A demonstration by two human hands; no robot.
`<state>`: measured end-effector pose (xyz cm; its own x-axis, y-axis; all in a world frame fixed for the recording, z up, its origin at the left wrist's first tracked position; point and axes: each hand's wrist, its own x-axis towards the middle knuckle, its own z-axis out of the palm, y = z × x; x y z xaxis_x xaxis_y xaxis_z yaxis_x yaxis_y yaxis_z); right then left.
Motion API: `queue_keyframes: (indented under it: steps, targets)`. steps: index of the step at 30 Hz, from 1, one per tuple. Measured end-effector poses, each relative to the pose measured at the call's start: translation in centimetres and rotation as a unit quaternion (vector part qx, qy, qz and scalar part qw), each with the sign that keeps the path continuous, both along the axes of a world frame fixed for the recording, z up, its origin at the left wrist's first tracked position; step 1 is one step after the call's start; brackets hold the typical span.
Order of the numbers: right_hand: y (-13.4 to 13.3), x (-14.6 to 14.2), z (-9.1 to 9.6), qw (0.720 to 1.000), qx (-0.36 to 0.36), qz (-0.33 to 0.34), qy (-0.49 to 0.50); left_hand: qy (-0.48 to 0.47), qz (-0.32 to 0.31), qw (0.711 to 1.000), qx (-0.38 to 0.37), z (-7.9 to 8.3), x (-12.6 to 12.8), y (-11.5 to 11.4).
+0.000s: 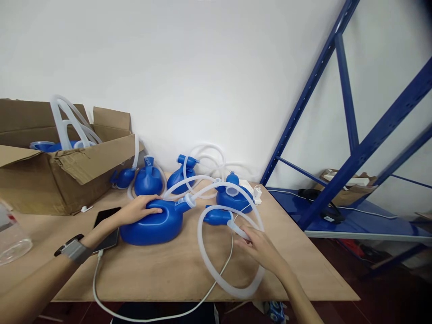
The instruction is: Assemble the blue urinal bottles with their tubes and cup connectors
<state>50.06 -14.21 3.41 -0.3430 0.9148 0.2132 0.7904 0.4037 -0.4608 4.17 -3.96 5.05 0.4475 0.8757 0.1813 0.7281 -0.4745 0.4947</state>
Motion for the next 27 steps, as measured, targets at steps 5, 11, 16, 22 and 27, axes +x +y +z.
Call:
queue_keyframes:
  steps: [5,11,16,22,27]
  targets:
    - [1.3,0.1,0.5,0.997,0.034,-0.024,-0.059,0.017,0.044,0.997,0.059,-1.4,1.0,0.5]
    - [1.1,3.2,-0.3,0.996,0.022,-0.067,-0.055,0.051,0.154,0.969,0.184,-2.5,3.6,-0.4]
    - [0.4,3.3,-0.6,0.996,0.020,-0.063,-0.057,0.091,0.048,0.977,0.187,-4.0,12.0,-3.3]
    - [-1.1,2.4,0.5,0.999,0.012,-0.038,-0.036,0.081,0.014,0.986,0.146,-5.1,21.4,-3.8]
    - [-2.0,1.4,-0.3,1.000,-0.004,0.004,0.009,0.100,-0.019,0.989,0.110,-4.7,26.5,-3.3]
